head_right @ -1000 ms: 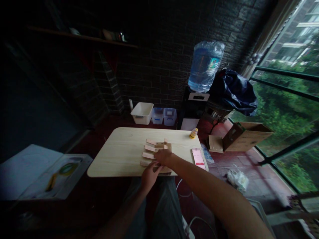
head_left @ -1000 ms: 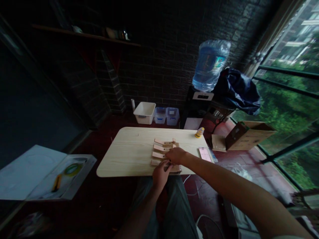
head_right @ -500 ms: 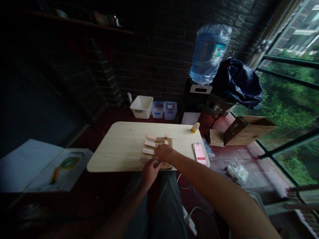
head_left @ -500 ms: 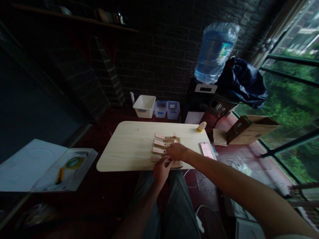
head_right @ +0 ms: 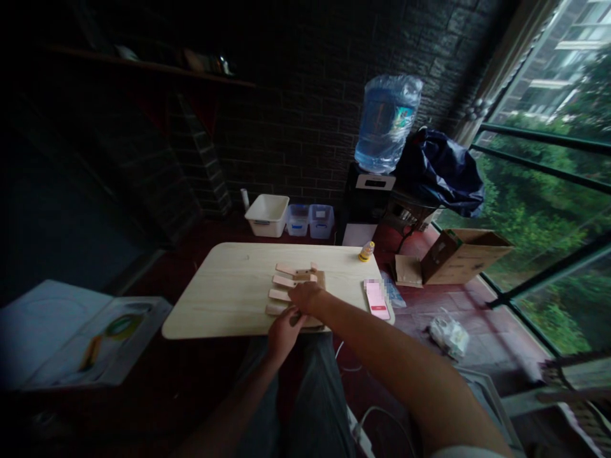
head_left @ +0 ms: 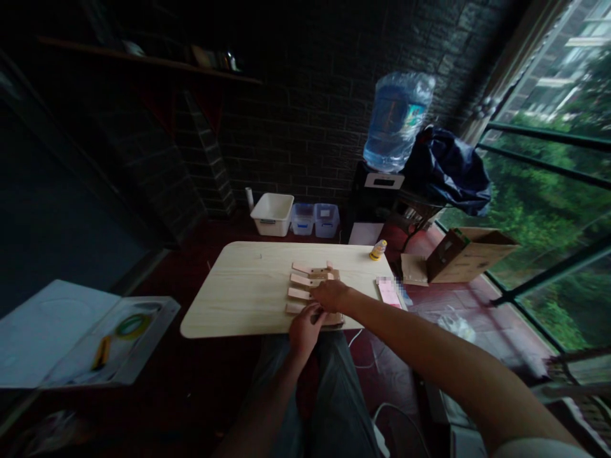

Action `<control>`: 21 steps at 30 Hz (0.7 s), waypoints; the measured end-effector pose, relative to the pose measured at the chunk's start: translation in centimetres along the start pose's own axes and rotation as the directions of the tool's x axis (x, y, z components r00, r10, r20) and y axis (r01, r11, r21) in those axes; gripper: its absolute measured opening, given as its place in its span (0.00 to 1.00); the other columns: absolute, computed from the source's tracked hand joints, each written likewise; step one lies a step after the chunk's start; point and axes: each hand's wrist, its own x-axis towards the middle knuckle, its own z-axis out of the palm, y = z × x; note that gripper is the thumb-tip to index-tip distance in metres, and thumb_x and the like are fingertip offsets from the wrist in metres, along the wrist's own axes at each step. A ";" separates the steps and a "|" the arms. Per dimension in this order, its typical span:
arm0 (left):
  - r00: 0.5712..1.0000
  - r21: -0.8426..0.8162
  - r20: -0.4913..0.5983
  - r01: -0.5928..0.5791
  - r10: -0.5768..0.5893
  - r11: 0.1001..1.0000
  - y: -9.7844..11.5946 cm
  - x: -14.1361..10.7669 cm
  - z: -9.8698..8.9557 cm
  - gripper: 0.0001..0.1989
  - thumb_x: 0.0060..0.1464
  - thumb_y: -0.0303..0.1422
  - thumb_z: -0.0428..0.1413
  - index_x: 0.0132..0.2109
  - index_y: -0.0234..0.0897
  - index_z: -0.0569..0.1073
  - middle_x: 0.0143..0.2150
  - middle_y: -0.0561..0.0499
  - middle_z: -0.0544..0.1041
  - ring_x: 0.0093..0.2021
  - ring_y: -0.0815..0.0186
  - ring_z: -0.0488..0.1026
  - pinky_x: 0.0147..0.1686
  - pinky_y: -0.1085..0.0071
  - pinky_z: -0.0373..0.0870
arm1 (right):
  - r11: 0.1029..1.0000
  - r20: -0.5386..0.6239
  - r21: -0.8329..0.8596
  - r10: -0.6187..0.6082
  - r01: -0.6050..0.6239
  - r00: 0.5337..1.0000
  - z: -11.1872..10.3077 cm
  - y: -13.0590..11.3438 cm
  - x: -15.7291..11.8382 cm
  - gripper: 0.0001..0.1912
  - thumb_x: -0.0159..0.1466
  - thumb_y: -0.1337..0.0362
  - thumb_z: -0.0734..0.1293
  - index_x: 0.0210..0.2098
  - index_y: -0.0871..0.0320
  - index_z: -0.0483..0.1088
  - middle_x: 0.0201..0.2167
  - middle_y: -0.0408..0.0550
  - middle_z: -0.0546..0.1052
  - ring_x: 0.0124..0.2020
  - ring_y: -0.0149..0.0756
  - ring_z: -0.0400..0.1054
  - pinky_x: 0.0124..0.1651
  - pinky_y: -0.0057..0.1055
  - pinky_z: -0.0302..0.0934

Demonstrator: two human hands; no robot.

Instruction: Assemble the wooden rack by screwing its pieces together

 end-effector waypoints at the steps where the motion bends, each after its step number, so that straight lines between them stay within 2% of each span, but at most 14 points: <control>1: 1.000 -0.005 -0.006 -0.006 0.006 1.000 0.0 0.0 0.0 0.11 0.59 0.37 0.62 0.49 0.43 0.80 0.49 0.49 0.84 0.48 0.59 0.82 0.50 0.66 0.78 | 1.000 -0.001 -0.009 -0.006 0.006 1.000 -0.2 0.1 -0.1 0.13 0.66 0.66 0.69 0.48 0.63 0.76 0.49 0.62 0.81 0.50 0.52 0.77 0.46 0.44 0.72; 4: 1.000 -0.007 -0.019 -0.008 0.008 1.000 -0.1 -0.1 0.1 0.11 0.60 0.38 0.62 0.49 0.43 0.80 0.50 0.49 0.84 0.48 0.59 0.82 0.50 0.66 0.78 | 0.999 -0.007 -0.036 -0.027 0.027 1.000 -0.3 0.4 -0.3 0.11 0.68 0.66 0.66 0.46 0.64 0.77 0.48 0.63 0.81 0.50 0.52 0.77 0.46 0.45 0.72; 9: 1.000 -0.008 -0.013 -0.002 0.002 1.000 -0.3 -0.1 0.4 0.12 0.59 0.38 0.63 0.50 0.44 0.80 0.50 0.48 0.84 0.49 0.58 0.82 0.51 0.64 0.77 | 0.999 0.012 0.000 -0.045 0.045 0.999 0.6 1.2 0.2 0.14 0.67 0.64 0.68 0.49 0.63 0.76 0.48 0.63 0.81 0.49 0.51 0.77 0.46 0.43 0.73; 12: 1.000 -0.018 -0.006 -0.017 0.017 1.000 -0.3 -0.1 0.4 0.12 0.60 0.37 0.63 0.51 0.44 0.79 0.52 0.48 0.83 0.51 0.57 0.81 0.53 0.63 0.77 | 0.999 0.014 0.030 -0.017 0.017 1.000 1.1 1.7 0.6 0.15 0.67 0.63 0.67 0.50 0.64 0.75 0.49 0.63 0.81 0.49 0.51 0.77 0.47 0.43 0.72; 17: 1.000 -0.013 -0.003 -0.016 0.016 1.000 -0.2 -0.1 0.4 0.12 0.59 0.36 0.63 0.51 0.43 0.79 0.51 0.47 0.83 0.51 0.57 0.81 0.54 0.61 0.77 | 0.998 -0.014 0.062 0.017 -0.016 1.000 1.8 1.8 0.8 0.17 0.70 0.59 0.64 0.49 0.64 0.76 0.48 0.65 0.80 0.49 0.56 0.76 0.50 0.49 0.70; 21: 1.000 -0.008 -0.006 -0.010 0.010 1.000 -0.1 -0.1 0.2 0.13 0.59 0.35 0.63 0.50 0.43 0.80 0.51 0.47 0.84 0.50 0.57 0.82 0.52 0.63 0.78 | 0.988 -0.046 0.122 0.105 -0.099 0.993 2.1 0.9 0.4 0.15 0.69 0.61 0.64 0.47 0.64 0.77 0.46 0.64 0.81 0.48 0.55 0.76 0.48 0.45 0.69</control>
